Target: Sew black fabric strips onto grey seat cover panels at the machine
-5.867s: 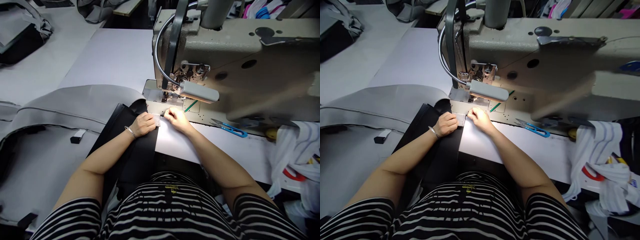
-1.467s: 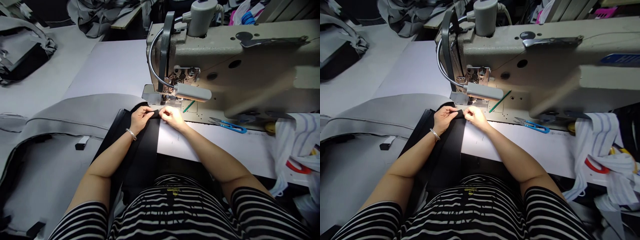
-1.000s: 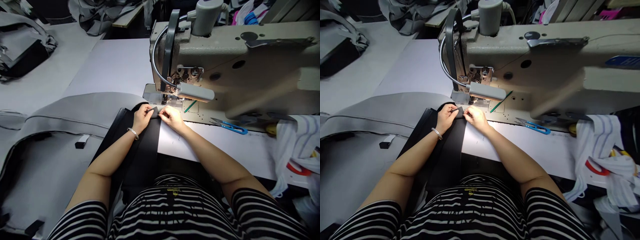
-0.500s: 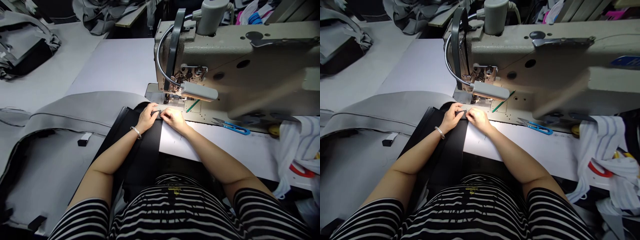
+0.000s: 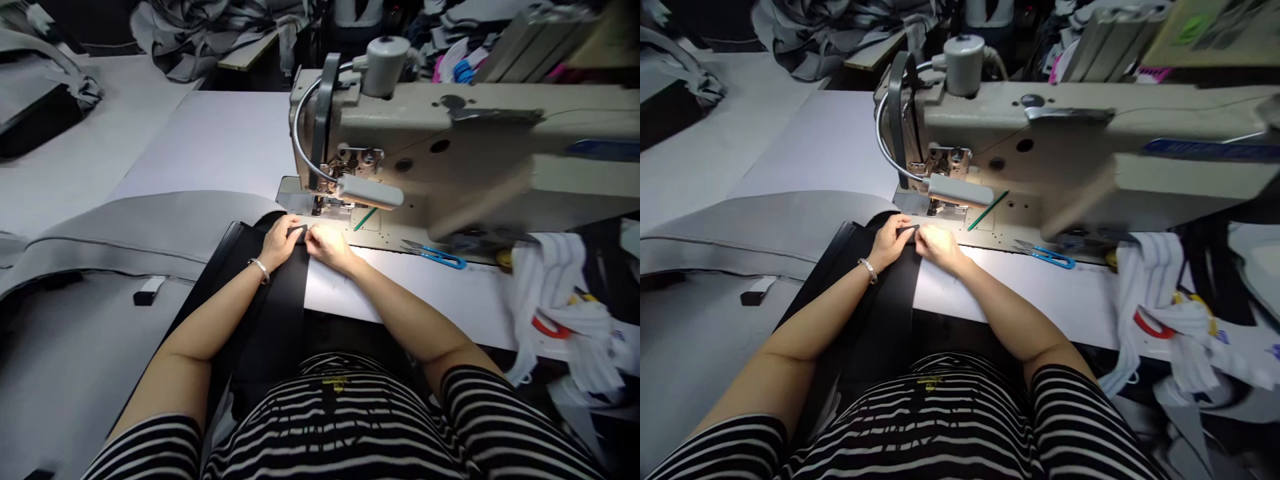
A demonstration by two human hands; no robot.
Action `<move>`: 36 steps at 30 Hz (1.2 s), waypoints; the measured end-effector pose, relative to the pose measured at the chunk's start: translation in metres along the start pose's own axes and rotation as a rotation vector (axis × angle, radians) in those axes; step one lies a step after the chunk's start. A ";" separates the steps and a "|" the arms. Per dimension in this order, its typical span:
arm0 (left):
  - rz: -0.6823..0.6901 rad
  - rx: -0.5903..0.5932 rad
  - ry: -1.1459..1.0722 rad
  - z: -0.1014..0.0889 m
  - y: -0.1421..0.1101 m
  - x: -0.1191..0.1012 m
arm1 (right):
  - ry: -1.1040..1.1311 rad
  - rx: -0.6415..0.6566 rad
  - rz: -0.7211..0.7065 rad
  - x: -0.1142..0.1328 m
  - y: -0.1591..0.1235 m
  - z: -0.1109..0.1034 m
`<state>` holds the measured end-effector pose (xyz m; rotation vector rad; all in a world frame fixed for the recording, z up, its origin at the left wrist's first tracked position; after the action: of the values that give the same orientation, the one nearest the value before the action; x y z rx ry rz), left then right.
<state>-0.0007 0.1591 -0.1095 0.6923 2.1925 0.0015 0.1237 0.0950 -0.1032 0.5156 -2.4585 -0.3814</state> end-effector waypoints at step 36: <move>0.196 0.088 0.385 0.014 0.042 -0.022 | -0.556 0.202 -0.332 0.020 -0.007 0.038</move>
<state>0.0404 0.1808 -0.0935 1.0242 2.4895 0.1510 0.0875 0.0851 -0.1260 1.0269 -2.9670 -0.4600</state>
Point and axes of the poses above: each hand's wrist, its own y-axis towards the middle knuckle, its own z-axis out of the palm, x = y × z, the point moved 4 cm from there along y, towards the middle knuckle, and after that the axes turned 11 degrees about -z, right-handed, at the moved point
